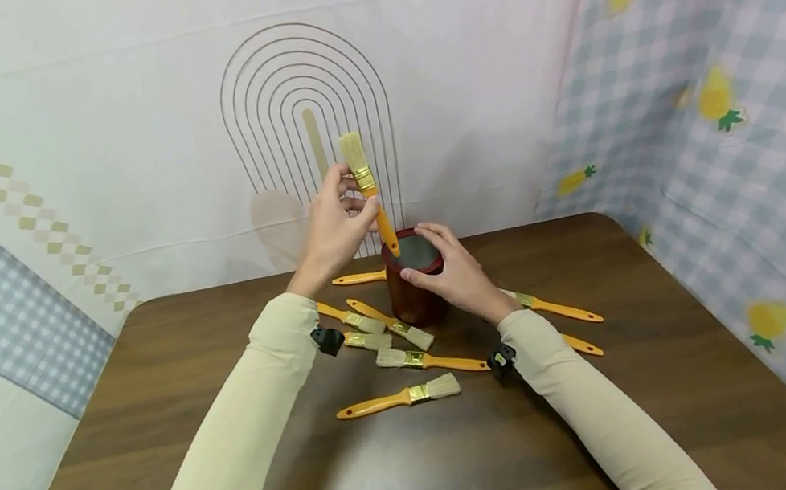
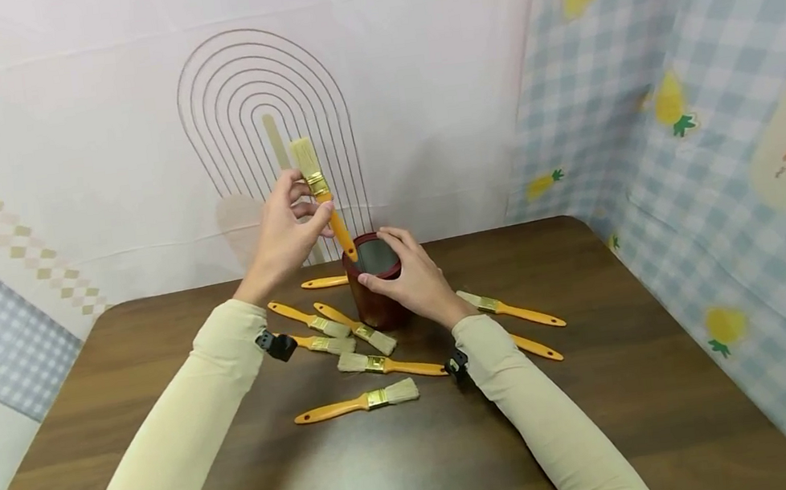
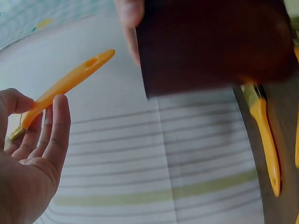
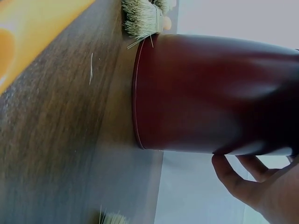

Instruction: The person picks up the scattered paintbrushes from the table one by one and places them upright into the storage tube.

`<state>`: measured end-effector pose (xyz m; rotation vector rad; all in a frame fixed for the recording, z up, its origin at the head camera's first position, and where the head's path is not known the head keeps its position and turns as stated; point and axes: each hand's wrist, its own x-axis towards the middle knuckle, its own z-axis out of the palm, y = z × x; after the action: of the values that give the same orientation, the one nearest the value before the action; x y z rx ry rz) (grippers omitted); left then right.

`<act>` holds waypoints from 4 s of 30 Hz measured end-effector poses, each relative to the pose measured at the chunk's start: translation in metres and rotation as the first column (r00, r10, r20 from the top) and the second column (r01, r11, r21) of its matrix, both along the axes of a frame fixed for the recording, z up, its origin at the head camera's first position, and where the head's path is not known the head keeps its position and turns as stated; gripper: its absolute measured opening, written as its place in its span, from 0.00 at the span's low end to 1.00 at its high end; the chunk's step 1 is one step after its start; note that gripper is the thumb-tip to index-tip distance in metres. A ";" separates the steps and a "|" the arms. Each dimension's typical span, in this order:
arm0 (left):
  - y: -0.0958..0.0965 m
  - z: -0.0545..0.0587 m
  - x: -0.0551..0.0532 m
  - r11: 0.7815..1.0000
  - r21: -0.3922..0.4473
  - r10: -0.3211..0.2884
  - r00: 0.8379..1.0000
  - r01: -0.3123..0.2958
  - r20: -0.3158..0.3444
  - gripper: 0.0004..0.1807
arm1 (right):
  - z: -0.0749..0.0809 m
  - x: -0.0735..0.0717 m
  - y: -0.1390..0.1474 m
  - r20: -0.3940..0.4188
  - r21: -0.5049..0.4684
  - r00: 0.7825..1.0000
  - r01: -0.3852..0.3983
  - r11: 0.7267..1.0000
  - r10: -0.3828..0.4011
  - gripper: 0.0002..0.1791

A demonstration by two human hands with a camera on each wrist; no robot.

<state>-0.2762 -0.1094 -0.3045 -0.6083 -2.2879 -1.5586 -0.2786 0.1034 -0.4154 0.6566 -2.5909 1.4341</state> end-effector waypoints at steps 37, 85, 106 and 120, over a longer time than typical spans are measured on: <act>0.026 -0.031 0.001 0.858 -0.513 0.058 0.990 0.016 0.128 0.22 | 0.005 0.007 0.019 -0.035 -0.020 0.999 0.017 1.000 -0.018 0.46; -0.101 -0.129 0.029 0.606 -0.749 -0.200 0.963 0.268 0.183 0.07 | 0.006 0.013 0.016 -0.025 0.008 0.999 0.046 0.999 -0.046 0.48; -0.105 -0.108 0.047 0.754 -0.623 -0.164 0.978 0.209 0.130 0.09 | 0.008 0.014 0.015 0.000 0.001 0.999 0.034 0.999 -0.034 0.48; -0.063 -0.008 0.046 0.891 -0.443 -0.114 0.993 0.102 -0.002 0.18 | 0.008 0.016 0.016 0.015 0.007 0.999 0.038 0.999 -0.039 0.49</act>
<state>-0.2297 -0.1721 -0.3129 -0.8748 -2.6444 -1.0542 -0.2629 0.1193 -0.4076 0.5956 -2.6055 1.4256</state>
